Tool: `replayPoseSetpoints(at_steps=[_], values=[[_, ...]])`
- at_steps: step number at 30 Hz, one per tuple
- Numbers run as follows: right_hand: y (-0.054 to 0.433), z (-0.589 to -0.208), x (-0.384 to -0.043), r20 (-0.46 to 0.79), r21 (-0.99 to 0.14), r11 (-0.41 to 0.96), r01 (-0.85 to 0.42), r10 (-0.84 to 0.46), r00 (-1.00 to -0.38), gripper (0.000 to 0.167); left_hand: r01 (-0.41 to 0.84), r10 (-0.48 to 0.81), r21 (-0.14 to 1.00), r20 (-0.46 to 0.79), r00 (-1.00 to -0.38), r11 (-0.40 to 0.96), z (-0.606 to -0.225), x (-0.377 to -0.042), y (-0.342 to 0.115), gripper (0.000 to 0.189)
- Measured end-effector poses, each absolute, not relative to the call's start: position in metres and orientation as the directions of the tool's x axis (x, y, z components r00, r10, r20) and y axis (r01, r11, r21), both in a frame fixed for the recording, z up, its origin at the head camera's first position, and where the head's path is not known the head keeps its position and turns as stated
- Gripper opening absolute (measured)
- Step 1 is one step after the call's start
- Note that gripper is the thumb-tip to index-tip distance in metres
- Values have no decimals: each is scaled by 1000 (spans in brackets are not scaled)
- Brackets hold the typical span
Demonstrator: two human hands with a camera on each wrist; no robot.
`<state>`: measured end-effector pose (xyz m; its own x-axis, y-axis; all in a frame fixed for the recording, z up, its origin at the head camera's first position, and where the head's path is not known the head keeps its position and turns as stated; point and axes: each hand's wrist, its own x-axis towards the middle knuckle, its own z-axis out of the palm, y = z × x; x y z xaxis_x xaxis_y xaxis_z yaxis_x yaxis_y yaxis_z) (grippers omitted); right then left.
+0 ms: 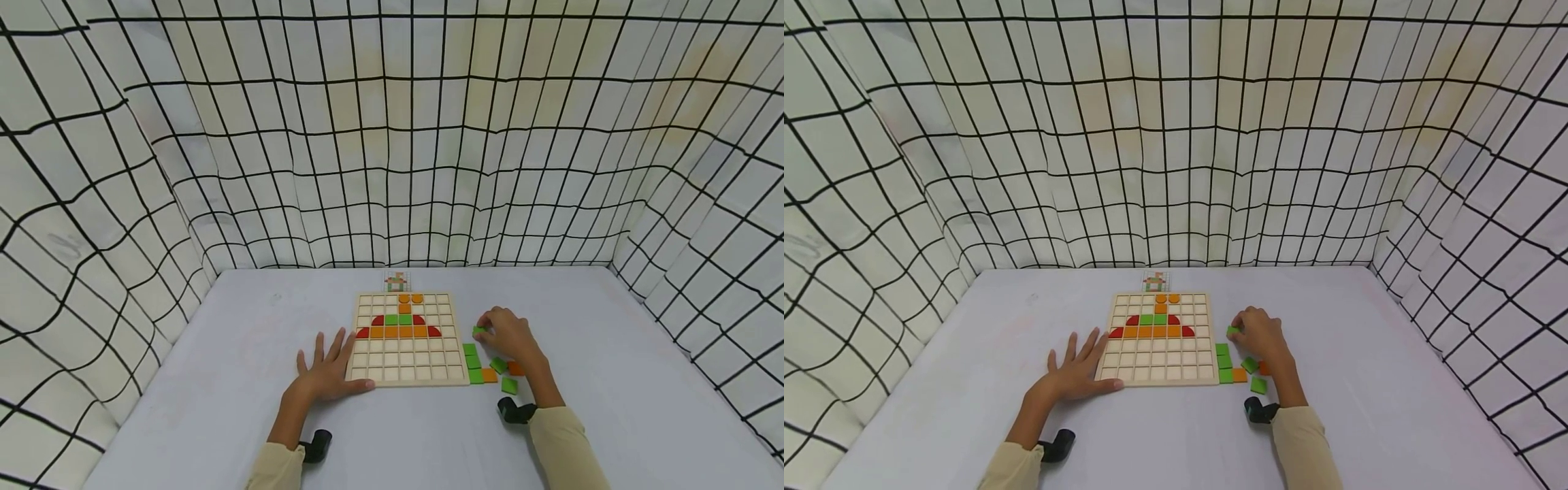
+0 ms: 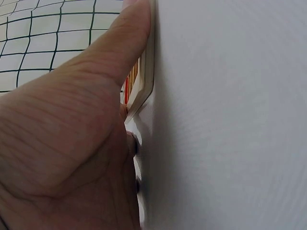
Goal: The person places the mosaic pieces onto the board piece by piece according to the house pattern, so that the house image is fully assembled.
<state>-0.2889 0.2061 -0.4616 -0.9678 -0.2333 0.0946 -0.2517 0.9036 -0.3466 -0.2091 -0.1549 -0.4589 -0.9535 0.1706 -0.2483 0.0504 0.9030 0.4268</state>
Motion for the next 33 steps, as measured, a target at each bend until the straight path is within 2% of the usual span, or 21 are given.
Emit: replayPoseSetpoints(at_steps=[13,33], values=[[204,-462,-291,118,-311,911,-271,-246,-962,23,55,173,424,-246,-954,904,-461,-211,-155,110],[179,-454,-291,162,-337,873,-352,-315,-935,23,46,168,427,-253,-953,903,-459,-212,-154,110]])
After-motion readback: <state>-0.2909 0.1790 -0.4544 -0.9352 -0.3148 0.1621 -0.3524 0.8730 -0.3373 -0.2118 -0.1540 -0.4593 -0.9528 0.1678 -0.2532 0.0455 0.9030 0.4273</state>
